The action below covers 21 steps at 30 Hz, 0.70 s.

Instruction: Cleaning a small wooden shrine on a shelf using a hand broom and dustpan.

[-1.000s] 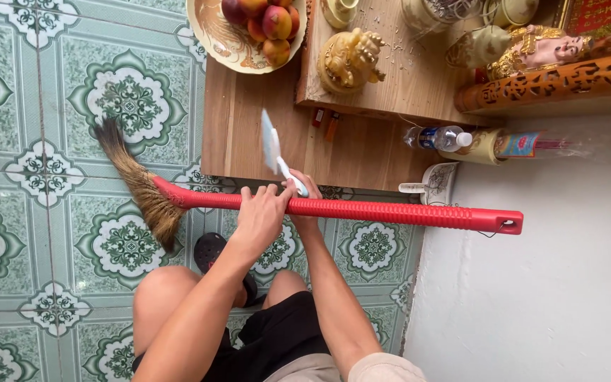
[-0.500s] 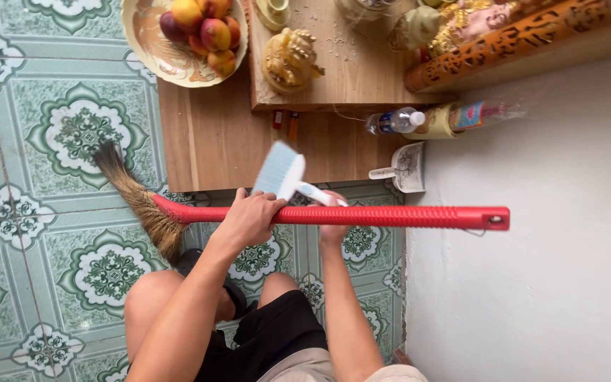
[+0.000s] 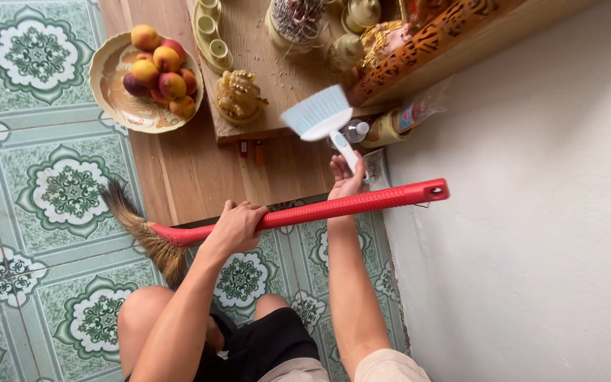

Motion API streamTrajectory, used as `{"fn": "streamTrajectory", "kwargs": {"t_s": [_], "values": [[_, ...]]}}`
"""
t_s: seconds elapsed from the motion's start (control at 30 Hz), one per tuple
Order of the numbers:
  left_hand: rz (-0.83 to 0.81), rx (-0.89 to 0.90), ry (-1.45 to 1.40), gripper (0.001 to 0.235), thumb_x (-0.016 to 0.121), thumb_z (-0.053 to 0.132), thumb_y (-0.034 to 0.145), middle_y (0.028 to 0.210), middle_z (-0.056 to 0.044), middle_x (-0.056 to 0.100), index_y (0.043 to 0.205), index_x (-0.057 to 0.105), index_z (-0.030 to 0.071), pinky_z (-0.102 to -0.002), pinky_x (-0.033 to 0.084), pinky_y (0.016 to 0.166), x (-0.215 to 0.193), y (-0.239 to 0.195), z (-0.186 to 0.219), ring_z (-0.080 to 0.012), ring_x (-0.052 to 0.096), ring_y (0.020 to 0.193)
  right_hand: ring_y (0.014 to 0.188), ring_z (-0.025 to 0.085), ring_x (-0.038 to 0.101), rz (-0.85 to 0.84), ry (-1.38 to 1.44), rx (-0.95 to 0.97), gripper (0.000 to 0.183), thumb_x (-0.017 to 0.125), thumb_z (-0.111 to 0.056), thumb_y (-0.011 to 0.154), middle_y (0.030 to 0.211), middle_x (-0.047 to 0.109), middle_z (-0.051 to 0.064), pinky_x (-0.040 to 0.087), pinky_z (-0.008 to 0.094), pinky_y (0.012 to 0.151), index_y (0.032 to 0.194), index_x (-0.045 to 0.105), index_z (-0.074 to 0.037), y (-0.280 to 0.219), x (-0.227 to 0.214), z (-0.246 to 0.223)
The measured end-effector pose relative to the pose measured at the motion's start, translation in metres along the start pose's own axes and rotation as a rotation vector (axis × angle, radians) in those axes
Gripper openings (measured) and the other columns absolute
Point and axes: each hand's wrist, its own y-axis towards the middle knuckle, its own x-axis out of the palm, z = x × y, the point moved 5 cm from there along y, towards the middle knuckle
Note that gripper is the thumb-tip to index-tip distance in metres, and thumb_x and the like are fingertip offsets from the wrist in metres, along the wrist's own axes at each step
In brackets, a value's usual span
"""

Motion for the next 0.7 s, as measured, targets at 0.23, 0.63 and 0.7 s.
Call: {"fn": "streamTrajectory", "kwargs": {"t_s": [0.23, 0.63, 0.7], "values": [[0.029, 0.0, -0.068, 0.037, 0.068, 0.004, 0.071, 0.097, -0.013, 0.07, 0.107, 0.062, 0.005, -0.048, 0.042, 0.087, -0.027, -0.008, 0.008, -0.0326, 0.063, 0.106, 0.09, 0.024, 0.074, -0.119, 0.114, -0.065, 0.035, 0.053, -0.028, 0.106, 0.1, 0.074, 0.017, 0.063, 0.032, 0.083, 0.126, 0.063, -0.001, 0.021, 0.061, -0.071], [0.562, -0.133, -0.005, 0.011, 0.073, 0.012, 0.084, 0.072, -0.012, 0.066, 0.089, 0.065, 0.006, -0.042, 0.057, 0.06, -0.055, 0.001, -0.011, -0.0266, 0.067, 0.063, 0.096, 0.022, 0.07, -0.192, 0.128, 0.0, 0.03, 0.053, -0.018, 0.107, 0.11, 0.07, 0.013, 0.06, 0.037, 0.088, 0.132, 0.057, -0.001, -0.028, 0.046, -0.09], [0.47, -0.169, 0.113, 0.018, 0.078, 0.015, 0.078, 0.073, -0.015, 0.068, 0.092, 0.068, 0.008, -0.048, 0.054, 0.064, -0.097, 0.001, 0.008, -0.0353, 0.068, 0.071, 0.101, 0.021, 0.069, -0.21, 0.149, 0.105, 0.03, 0.051, -0.016, 0.106, 0.117, 0.068, 0.009, 0.059, 0.038, 0.089, 0.132, 0.056, -0.001, -0.039, 0.048, -0.087]]}}
